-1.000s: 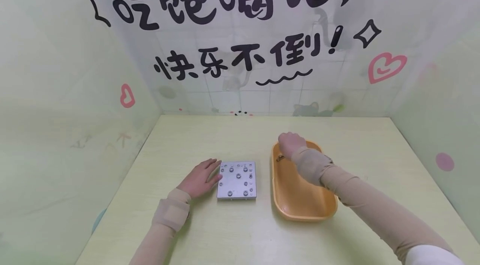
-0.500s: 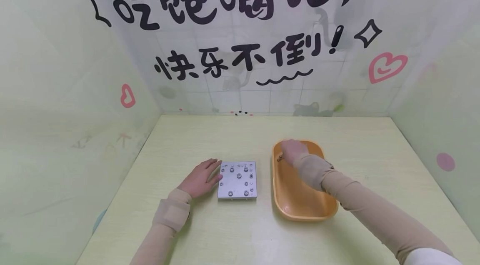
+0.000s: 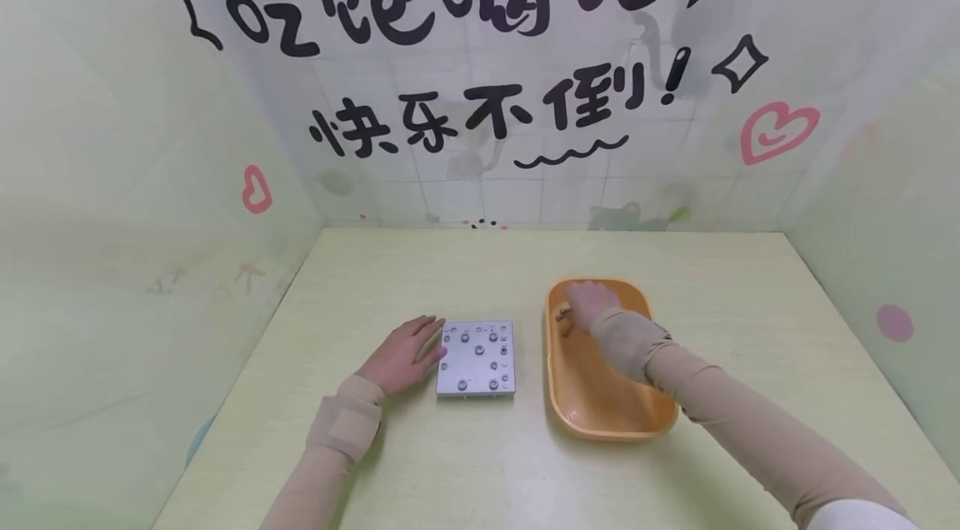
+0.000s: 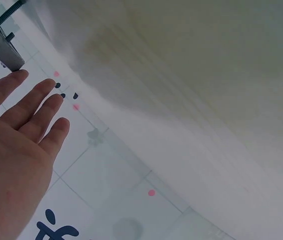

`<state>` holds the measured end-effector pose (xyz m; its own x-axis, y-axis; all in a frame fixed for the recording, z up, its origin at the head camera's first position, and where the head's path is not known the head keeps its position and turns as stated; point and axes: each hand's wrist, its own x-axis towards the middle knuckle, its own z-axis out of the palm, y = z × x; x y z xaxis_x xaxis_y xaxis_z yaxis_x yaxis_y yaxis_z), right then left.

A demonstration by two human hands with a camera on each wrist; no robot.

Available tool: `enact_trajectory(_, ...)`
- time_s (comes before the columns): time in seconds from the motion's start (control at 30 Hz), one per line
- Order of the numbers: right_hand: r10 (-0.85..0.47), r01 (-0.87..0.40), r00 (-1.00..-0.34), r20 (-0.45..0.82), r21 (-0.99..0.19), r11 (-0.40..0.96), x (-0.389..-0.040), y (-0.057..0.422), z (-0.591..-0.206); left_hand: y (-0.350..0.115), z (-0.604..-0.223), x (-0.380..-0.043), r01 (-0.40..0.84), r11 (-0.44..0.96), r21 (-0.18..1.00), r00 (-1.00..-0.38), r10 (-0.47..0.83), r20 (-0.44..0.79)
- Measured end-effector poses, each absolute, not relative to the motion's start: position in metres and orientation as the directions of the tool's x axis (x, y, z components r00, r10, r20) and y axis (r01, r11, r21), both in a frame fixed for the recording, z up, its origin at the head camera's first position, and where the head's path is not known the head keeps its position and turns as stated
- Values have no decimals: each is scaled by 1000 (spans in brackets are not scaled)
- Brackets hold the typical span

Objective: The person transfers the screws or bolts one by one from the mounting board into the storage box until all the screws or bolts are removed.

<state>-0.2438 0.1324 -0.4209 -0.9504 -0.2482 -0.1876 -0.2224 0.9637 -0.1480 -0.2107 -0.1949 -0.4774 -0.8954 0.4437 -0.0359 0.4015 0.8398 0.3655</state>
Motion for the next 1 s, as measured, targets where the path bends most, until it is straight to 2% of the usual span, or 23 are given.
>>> enact_trajectory(0.6, -236, -211, -957, -169, -152, 966, -246, 136, -422, -195, -478, -212, 395, 844, 364, -896, 441, -50)
enact_trajectory(0.83, -195, -157, -958, -209, -185, 970, -249, 132, -413, -195, -477, -211, 398, 842, 365, -895, 443, -45)
enact_trajectory(1.0, -214, -174, -957, -196, -201, 964, -251, 129, -405, -195, -478, -212, 394, 845, 361, -897, 439, -49)
